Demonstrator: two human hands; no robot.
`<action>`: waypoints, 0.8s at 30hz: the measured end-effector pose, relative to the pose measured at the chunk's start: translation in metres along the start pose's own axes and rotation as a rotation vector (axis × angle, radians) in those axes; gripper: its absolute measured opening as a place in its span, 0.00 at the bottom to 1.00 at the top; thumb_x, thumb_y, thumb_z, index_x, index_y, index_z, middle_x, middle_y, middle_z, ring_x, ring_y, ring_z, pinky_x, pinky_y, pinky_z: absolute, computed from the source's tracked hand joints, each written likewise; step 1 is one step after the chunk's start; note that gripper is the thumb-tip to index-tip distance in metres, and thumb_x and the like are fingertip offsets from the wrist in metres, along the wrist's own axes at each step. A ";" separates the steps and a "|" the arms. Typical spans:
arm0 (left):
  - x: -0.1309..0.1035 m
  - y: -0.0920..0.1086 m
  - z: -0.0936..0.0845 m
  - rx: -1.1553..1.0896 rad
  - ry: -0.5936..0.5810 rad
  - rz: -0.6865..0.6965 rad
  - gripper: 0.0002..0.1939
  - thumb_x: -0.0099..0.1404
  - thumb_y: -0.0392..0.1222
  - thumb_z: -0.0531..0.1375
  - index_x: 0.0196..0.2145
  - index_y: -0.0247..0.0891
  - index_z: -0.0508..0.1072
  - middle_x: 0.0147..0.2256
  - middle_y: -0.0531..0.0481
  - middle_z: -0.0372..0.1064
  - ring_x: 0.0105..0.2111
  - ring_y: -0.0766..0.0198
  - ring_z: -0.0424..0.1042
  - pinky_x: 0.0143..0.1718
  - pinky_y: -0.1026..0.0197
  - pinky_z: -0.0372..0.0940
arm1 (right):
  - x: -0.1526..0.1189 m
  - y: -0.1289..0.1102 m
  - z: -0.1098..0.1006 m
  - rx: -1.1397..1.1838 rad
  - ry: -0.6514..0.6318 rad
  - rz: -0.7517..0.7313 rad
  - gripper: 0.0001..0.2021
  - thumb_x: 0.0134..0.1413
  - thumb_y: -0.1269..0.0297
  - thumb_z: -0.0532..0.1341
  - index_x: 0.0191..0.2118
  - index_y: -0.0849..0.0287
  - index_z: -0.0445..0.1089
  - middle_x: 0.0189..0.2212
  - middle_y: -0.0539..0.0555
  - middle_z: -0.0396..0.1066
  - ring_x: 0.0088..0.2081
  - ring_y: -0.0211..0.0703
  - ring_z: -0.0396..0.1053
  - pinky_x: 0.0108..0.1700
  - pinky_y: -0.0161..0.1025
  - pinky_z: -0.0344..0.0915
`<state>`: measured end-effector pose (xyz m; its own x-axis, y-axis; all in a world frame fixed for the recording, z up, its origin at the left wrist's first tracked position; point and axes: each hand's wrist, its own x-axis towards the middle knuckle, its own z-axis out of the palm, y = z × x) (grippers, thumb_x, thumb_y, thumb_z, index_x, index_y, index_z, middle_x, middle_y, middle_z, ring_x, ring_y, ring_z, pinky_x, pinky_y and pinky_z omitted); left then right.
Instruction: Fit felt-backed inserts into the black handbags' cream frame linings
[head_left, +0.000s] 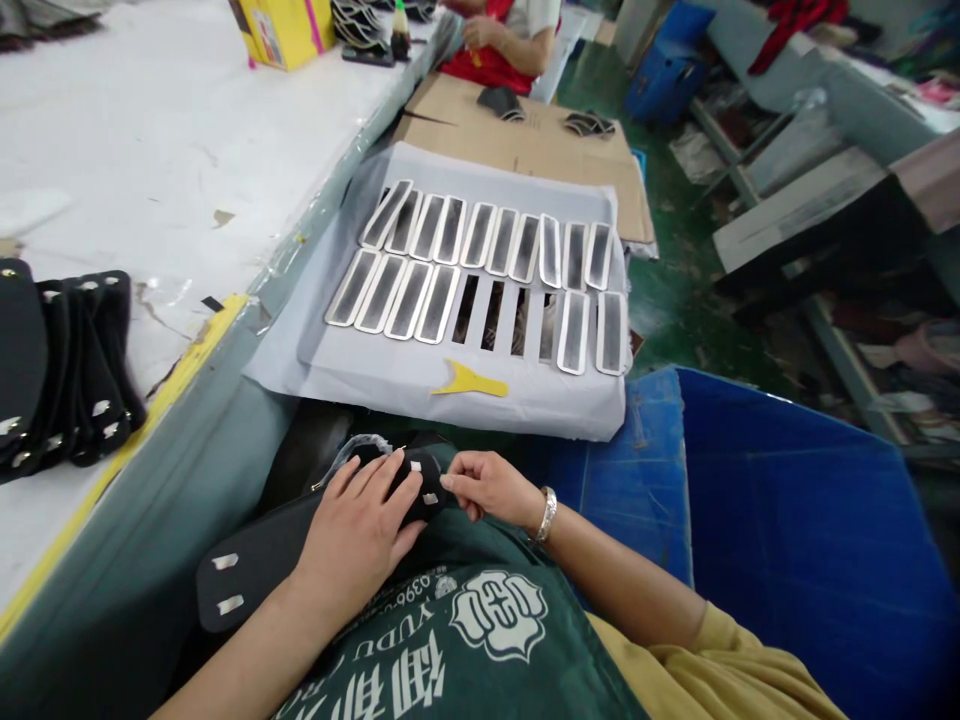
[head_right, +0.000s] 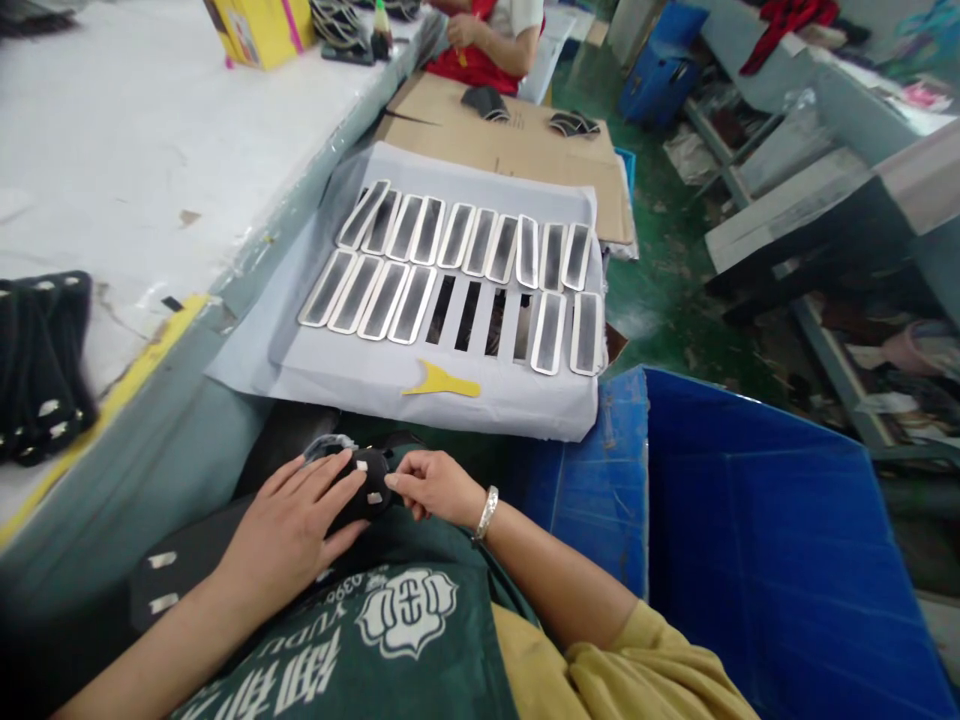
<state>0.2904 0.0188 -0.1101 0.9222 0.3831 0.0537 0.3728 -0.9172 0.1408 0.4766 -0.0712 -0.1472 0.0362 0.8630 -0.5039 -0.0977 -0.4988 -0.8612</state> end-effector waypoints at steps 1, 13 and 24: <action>-0.001 0.000 0.000 0.006 -0.003 -0.001 0.21 0.57 0.43 0.61 0.49 0.38 0.68 0.54 0.39 0.64 0.50 0.50 0.66 0.54 0.45 0.56 | 0.001 0.000 0.001 0.006 0.000 0.002 0.13 0.50 0.55 0.60 0.26 0.60 0.61 0.16 0.43 0.62 0.15 0.30 0.60 0.17 0.27 0.58; -0.003 -0.004 0.001 -0.053 -0.003 -0.056 0.22 0.56 0.43 0.62 0.49 0.38 0.69 0.54 0.39 0.64 0.51 0.49 0.65 0.55 0.45 0.55 | 0.004 -0.020 0.011 -0.126 0.077 0.101 0.10 0.51 0.65 0.58 0.23 0.61 0.61 0.13 0.43 0.62 0.12 0.28 0.59 0.13 0.24 0.52; -0.002 -0.003 0.001 -0.110 0.028 -0.104 0.21 0.55 0.40 0.63 0.48 0.39 0.70 0.53 0.41 0.66 0.51 0.51 0.66 0.53 0.46 0.58 | 0.004 -0.017 0.015 -0.308 0.160 0.017 0.10 0.52 0.63 0.57 0.24 0.58 0.59 0.14 0.43 0.61 0.14 0.31 0.61 0.15 0.27 0.54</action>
<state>0.2879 0.0204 -0.1118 0.8752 0.4800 0.0606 0.4515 -0.8553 0.2541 0.4639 -0.0579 -0.1335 0.1951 0.8429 -0.5014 0.2045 -0.5349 -0.8198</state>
